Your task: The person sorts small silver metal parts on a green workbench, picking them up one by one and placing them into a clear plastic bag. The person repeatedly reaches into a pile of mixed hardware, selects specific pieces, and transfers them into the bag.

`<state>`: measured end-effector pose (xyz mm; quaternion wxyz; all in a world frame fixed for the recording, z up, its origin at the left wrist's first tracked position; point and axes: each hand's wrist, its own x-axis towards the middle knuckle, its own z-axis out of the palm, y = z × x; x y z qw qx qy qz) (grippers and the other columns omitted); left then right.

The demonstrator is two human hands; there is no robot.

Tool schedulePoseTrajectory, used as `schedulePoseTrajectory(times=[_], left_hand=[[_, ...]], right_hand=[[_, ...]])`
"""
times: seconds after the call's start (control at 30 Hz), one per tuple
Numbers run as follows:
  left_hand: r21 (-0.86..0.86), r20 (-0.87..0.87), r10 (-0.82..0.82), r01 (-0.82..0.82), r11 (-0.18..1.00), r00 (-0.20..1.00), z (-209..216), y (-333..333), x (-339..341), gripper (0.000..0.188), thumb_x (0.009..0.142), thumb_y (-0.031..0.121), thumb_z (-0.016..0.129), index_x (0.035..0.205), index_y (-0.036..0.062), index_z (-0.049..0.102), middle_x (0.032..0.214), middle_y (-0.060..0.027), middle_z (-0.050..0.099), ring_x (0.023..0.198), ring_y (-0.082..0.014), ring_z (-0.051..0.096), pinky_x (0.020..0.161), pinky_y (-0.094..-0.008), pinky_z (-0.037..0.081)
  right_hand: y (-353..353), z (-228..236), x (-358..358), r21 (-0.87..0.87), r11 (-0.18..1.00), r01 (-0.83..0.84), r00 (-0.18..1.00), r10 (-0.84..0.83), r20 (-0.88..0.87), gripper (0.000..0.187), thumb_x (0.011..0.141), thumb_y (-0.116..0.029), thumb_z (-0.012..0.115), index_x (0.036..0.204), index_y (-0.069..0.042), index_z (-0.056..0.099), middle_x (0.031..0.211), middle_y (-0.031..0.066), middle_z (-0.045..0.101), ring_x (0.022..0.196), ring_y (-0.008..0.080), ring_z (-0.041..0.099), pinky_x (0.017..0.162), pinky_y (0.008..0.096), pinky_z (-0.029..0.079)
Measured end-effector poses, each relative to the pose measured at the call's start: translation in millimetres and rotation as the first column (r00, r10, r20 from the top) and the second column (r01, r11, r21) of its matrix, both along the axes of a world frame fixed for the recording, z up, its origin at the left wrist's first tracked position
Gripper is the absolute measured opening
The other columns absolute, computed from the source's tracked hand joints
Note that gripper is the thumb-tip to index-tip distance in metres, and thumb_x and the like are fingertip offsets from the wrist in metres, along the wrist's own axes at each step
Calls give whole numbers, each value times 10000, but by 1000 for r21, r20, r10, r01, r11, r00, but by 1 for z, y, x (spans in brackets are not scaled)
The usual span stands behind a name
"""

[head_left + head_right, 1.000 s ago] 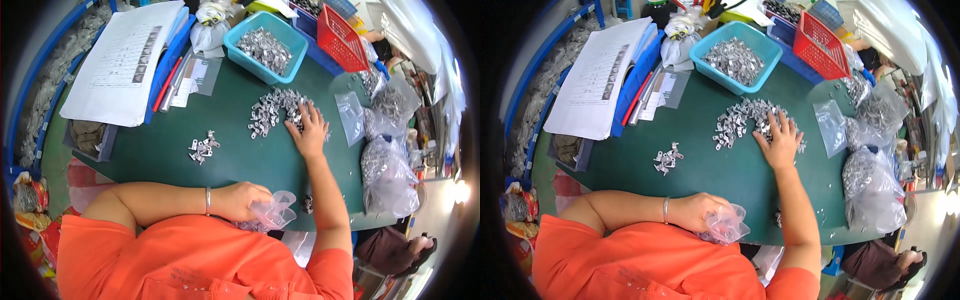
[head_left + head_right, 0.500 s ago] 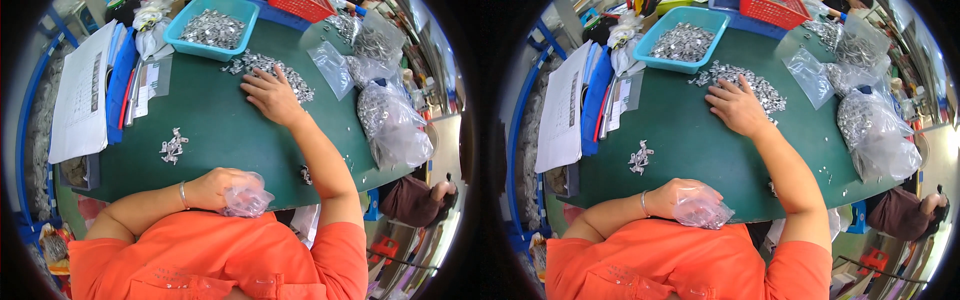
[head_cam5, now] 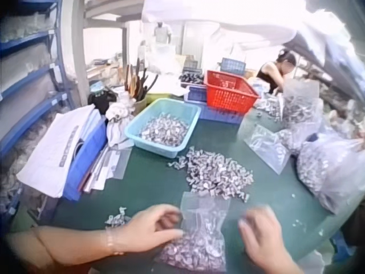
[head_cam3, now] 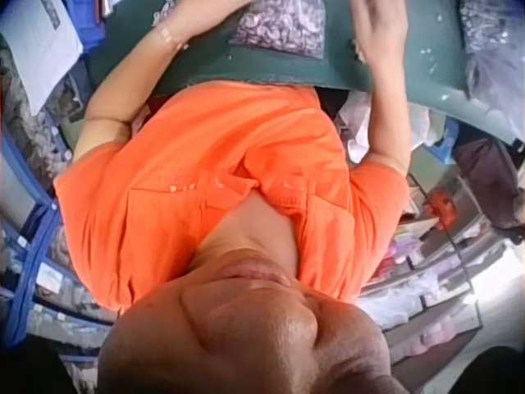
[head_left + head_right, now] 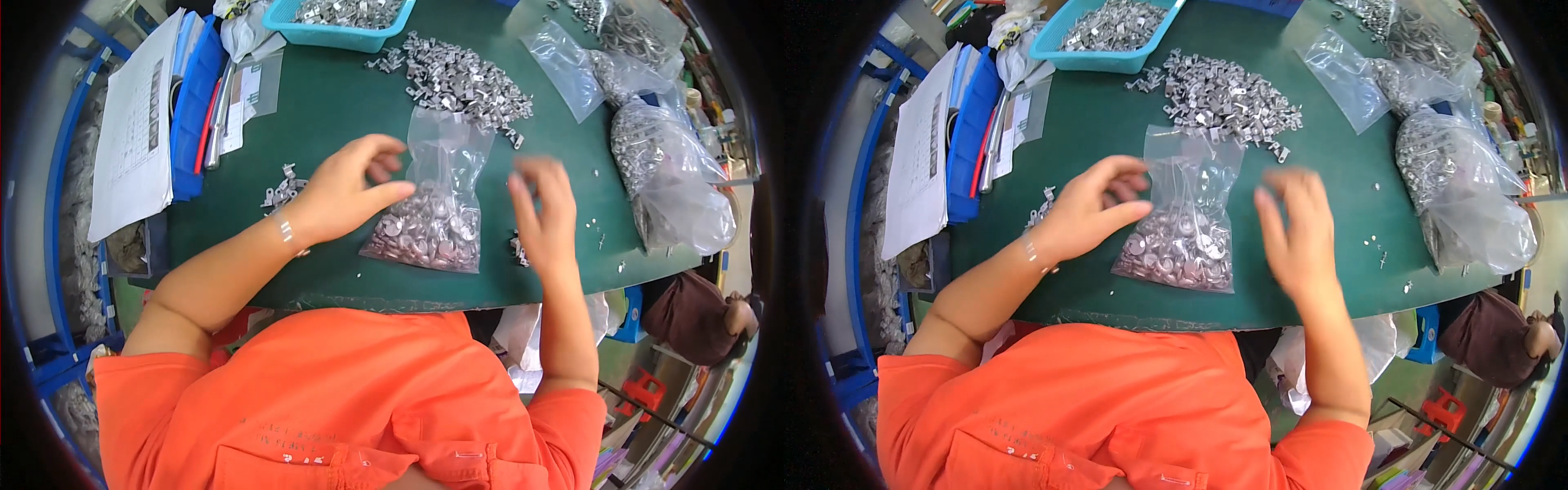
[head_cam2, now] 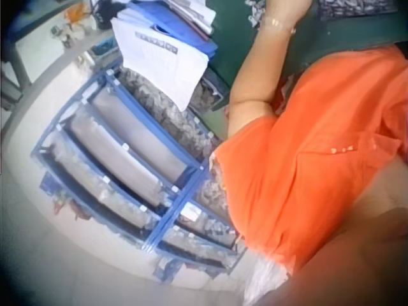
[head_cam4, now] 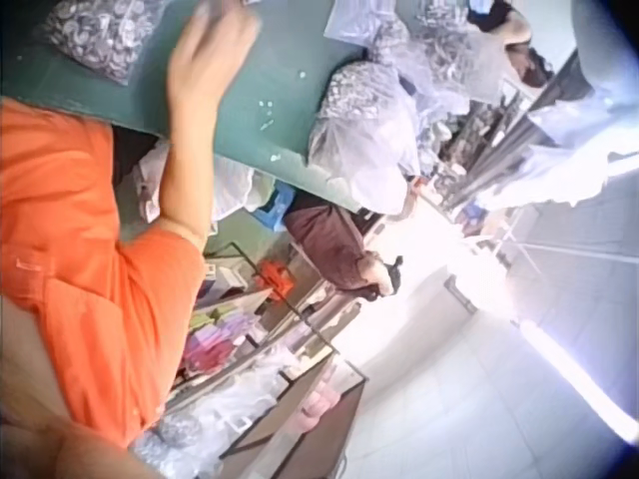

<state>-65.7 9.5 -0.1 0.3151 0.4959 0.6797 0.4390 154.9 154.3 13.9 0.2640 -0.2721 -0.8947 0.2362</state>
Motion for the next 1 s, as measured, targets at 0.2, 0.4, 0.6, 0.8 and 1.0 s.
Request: schedulePoseTrajectory(times=[0.2, 0.4, 0.6, 0.8, 1.0], left_hand=[[-121, -421, -282, 255, 959, 862, 3, -57, 9, 257, 677, 193, 754, 745, 20, 576, 767, -92, 535, 636, -256, 545, 571, -331, 451], [-95, -239, -299, 284, 954, 924, 8, -47, 12, 162, 776, 97, 654, 703, 0, 546, 694, -95, 519, 613, -221, 519, 549, -318, 409], [-67, 210, -328, 348, 935, 921, 48, -57, 10, 172, 811, 43, 596, 669, -1, 510, 693, -35, 504, 607, -96, 443, 531, -236, 342], [-51, 591, -181, 261, 964, 786, 75, -69, 6, 167, 839, 54, 597, 699, -22, 548, 706, -35, 507, 604, -67, 448, 531, -224, 348], [228, 534, -334, 248, 942, 777, 66, -68, 17, 156, 839, 71, 568, 699, 14, 528, 733, -58, 530, 575, -91, 448, 533, -229, 372]], right_hand=[[-91, -12, 32, 165, 986, -11, 973, -28, 229, 298, 676, -152, 731, 880, 3, 578, 804, 111, 549, 726, 296, 518, 676, 376, 398], [-86, -23, 30, -40, 992, 123, 991, -120, 65, 135, 760, -55, 656, 731, 4, 538, 717, 106, 549, 631, 278, 525, 586, 328, 415], [-87, 7, 35, -543, 840, 26, 955, -180, -234, 146, 860, -34, 556, 727, 25, 544, 695, 80, 578, 604, 138, 530, 551, 258, 411], [-81, 15, 24, -343, 912, -224, 834, -2, -551, 366, 714, -200, 761, 925, 12, 550, 957, 125, 553, 712, 132, 505, 607, 259, 404], [-62, -7, 11, -8, 940, -341, 910, 328, -252, 286, 674, -82, 735, 903, 21, 599, 880, 126, 612, 741, 239, 587, 659, 302, 468]])
